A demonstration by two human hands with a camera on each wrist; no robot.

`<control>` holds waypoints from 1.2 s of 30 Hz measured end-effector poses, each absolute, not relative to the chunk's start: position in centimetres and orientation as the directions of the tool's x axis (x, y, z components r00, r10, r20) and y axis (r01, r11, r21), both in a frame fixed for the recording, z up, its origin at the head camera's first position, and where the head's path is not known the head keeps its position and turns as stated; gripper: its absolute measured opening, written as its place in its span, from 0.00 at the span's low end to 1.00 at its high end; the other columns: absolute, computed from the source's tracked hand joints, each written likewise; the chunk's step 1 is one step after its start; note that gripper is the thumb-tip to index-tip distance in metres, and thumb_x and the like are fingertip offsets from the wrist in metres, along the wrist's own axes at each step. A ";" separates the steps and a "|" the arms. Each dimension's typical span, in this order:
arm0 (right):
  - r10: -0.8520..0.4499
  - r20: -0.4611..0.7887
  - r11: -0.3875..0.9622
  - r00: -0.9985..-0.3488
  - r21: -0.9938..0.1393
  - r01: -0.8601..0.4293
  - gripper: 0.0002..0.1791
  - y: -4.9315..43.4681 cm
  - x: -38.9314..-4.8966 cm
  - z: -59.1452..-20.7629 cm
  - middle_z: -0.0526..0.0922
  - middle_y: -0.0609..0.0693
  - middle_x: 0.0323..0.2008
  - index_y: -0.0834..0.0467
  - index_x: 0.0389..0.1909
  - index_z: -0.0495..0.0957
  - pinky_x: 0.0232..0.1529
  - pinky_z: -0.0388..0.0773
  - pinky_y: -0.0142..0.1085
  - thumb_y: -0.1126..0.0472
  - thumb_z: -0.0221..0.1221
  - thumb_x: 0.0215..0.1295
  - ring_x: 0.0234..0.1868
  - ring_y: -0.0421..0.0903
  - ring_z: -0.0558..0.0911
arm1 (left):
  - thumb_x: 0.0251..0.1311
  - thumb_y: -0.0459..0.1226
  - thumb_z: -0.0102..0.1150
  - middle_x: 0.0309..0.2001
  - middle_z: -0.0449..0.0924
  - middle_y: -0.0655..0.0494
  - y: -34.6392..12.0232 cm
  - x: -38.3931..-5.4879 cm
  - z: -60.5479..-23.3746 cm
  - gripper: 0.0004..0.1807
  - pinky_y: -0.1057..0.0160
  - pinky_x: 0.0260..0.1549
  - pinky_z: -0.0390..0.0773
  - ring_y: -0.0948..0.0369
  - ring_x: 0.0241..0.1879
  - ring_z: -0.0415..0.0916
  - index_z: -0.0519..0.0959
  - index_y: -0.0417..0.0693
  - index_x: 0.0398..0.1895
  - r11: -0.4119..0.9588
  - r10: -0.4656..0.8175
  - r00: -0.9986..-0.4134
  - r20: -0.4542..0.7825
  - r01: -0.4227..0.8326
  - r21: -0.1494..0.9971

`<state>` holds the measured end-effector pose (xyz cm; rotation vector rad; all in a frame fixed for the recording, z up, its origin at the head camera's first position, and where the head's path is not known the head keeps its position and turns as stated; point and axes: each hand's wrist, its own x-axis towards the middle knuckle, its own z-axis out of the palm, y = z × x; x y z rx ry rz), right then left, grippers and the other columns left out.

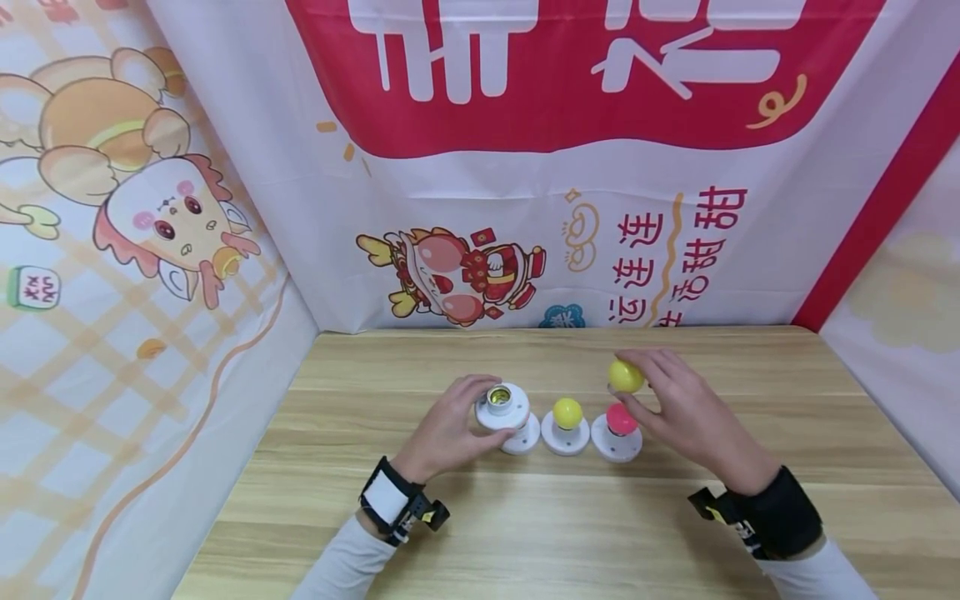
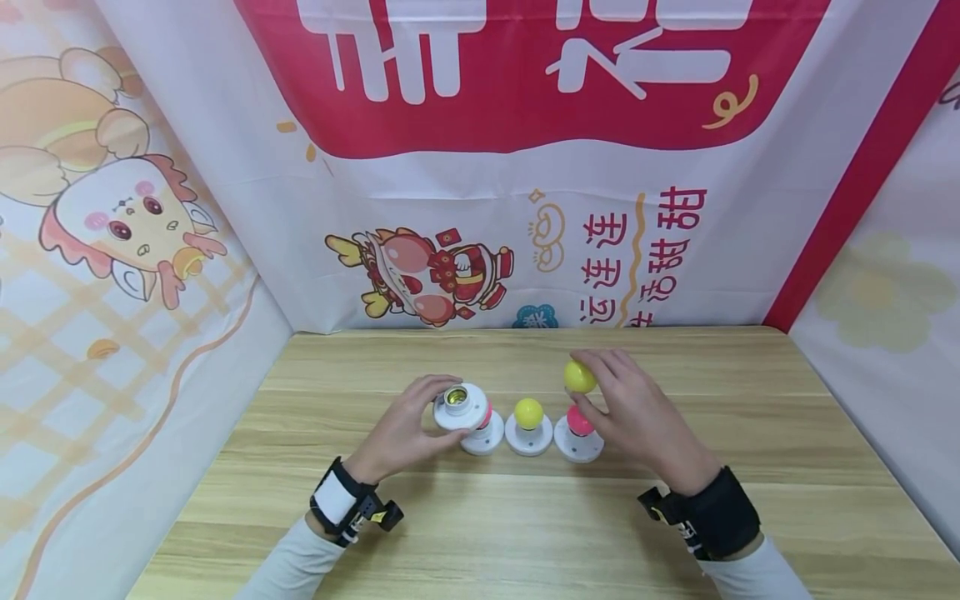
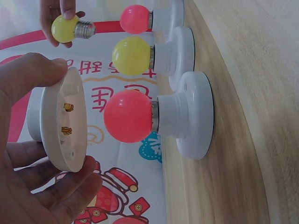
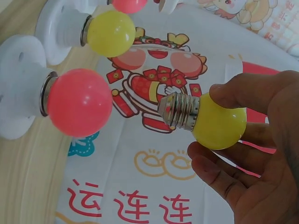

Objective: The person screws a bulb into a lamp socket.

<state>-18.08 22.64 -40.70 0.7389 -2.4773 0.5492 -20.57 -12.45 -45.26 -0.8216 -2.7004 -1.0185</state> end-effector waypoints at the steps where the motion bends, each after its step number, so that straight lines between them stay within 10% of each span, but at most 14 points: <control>1: -0.396 0.560 0.770 -0.728 -0.230 -0.595 0.38 22.6 -18.1 -40.7 0.85 0.59 0.58 0.62 0.68 0.76 0.56 0.88 0.57 0.63 0.80 0.56 0.57 0.56 0.83 | 0.54 0.47 0.83 0.70 0.77 0.52 -12.4 -20.6 -45.3 0.41 0.47 0.70 0.80 0.53 0.71 0.74 0.76 0.49 0.71 0.621 0.445 -0.841 0.308 0.537 0.571; 24: -0.473 0.583 0.717 -0.661 -0.181 -0.673 0.39 20.3 -17.2 -39.6 0.84 0.59 0.62 0.61 0.67 0.78 0.59 0.87 0.56 0.62 0.80 0.54 0.61 0.58 0.83 | 0.55 0.49 0.82 0.70 0.76 0.54 -10.1 -20.6 -45.6 0.41 0.53 0.71 0.78 0.58 0.71 0.74 0.76 0.48 0.71 0.549 0.534 -0.783 0.318 0.608 0.574; 36: -0.478 0.593 0.683 -0.648 -0.212 -0.699 0.32 19.2 -16.9 -39.2 0.85 0.57 0.63 0.59 0.70 0.77 0.60 0.87 0.56 0.48 0.70 0.71 0.62 0.56 0.84 | 0.55 0.47 0.82 0.69 0.77 0.53 -8.8 -20.6 -45.6 0.40 0.59 0.69 0.80 0.58 0.68 0.75 0.77 0.47 0.70 0.493 0.583 -0.730 0.358 0.668 0.557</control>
